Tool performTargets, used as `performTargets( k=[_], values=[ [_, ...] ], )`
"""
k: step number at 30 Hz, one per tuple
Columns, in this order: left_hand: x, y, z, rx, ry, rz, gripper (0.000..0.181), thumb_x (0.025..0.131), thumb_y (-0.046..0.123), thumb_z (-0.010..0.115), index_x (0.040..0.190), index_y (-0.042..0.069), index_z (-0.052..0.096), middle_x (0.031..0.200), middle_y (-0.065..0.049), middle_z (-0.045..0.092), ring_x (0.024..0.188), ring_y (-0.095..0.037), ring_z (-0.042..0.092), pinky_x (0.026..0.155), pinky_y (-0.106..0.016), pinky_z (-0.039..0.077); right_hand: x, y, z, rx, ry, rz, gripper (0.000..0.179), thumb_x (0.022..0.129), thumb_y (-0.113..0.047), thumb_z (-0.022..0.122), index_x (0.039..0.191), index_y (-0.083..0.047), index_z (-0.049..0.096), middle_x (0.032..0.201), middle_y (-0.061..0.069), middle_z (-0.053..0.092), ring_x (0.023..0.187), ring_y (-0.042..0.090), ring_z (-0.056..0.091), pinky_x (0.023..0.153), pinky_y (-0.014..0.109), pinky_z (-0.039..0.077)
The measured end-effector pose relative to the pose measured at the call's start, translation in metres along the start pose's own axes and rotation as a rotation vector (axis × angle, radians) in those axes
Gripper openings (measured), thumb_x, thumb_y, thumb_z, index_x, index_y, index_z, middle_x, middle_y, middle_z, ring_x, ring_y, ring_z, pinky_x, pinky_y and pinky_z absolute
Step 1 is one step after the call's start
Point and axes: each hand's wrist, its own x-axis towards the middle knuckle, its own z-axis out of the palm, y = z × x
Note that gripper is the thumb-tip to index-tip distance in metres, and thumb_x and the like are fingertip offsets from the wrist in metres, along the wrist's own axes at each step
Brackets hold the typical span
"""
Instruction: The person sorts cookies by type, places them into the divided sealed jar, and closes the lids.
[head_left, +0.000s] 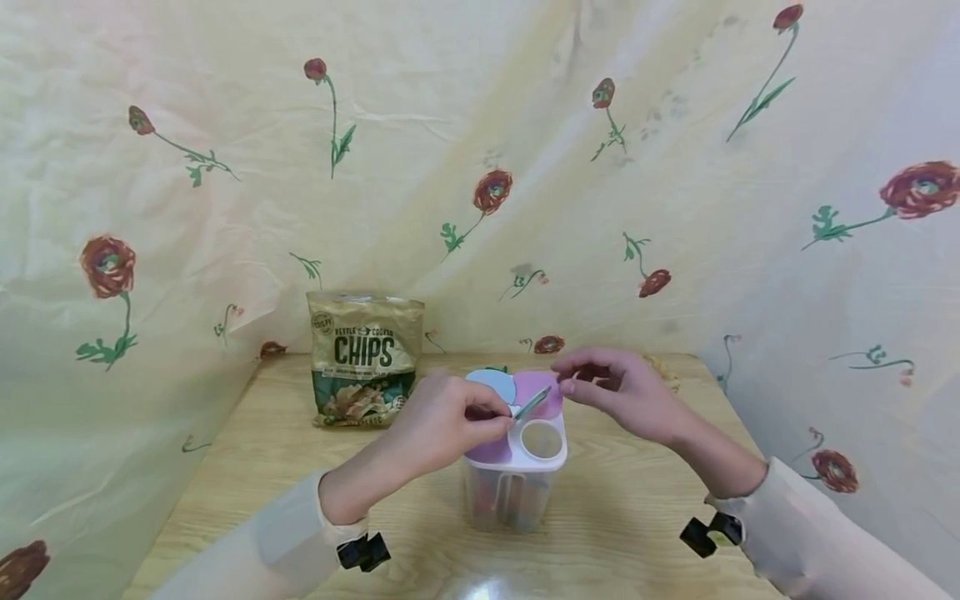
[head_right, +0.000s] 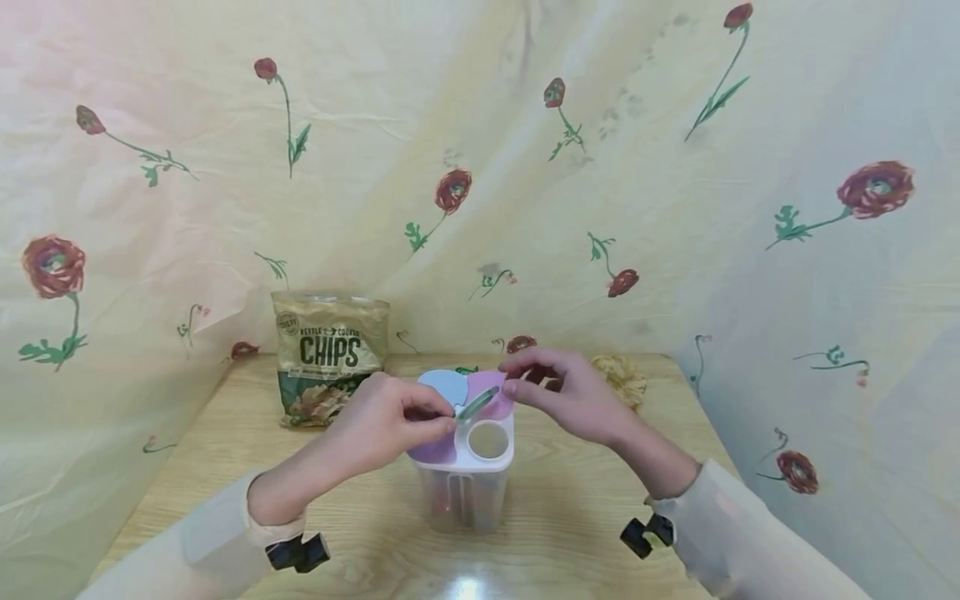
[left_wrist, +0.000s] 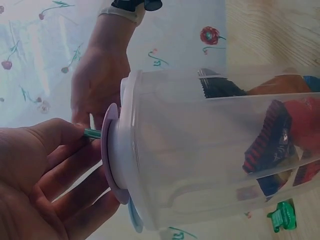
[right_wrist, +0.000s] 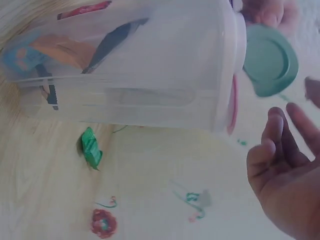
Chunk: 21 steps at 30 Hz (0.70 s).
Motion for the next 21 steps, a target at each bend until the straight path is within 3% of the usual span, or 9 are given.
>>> performTargets(
  k=[3,8,14,18,21],
  values=[
    [0.000,-0.001,0.001,0.006,0.004,0.012,0.003,0.089,0.024,0.080,0.089,0.022,0.083,0.081,0.015,0.076,0.074,0.004,0.065,0.068,-0.019,0.053,0.005,0.005,0.000,0.073,-0.031,-0.022,0.022,0.100,-0.010,0.067,0.121,-0.005,0.072,0.118,0.005,0.073,0.103,0.014,0.068,0.088,0.028,0.057],
    [-0.002,-0.002,0.001,0.000,0.016,0.043,0.004,0.089,0.023,0.080,0.088,0.021,0.083,0.081,0.014,0.076,0.070,0.004,0.062,0.065,-0.019,0.052,0.012,0.012,0.007,0.154,-0.097,-0.108,0.017,0.097,-0.004,0.068,0.113,0.000,0.074,0.113,0.016,0.071,0.096,0.014,0.068,0.077,0.029,0.060],
    [-0.003,-0.006,0.002,-0.043,0.027,0.078,0.005,0.090,0.023,0.079,0.093,0.019,0.082,0.084,0.012,0.075,0.071,0.003,0.061,0.066,-0.021,0.053,0.014,0.014,0.010,0.183,-0.123,-0.109,0.012,0.096,-0.004,0.070,0.106,-0.006,0.077,0.108,0.016,0.073,0.096,0.014,0.068,0.075,0.030,0.060],
    [-0.003,-0.017,0.002,-0.087,0.056,0.121,0.010,0.092,0.023,0.077,0.098,0.017,0.080,0.097,0.010,0.075,0.088,-0.004,0.067,0.080,-0.028,0.057,0.013,0.014,0.008,0.177,-0.142,-0.139,0.018,0.096,0.000,0.069,0.108,-0.008,0.078,0.110,0.013,0.073,0.103,0.015,0.067,0.078,0.029,0.060],
    [-0.002,-0.031,0.001,-0.083,0.076,0.101,0.018,0.092,0.026,0.076,0.107,0.016,0.078,0.113,0.007,0.073,0.108,-0.011,0.067,0.095,-0.036,0.055,0.011,0.013,0.007,0.155,-0.157,-0.164,0.021,0.095,0.001,0.069,0.110,-0.011,0.078,0.110,0.008,0.074,0.106,0.017,0.066,0.076,0.029,0.058]
  ],
)
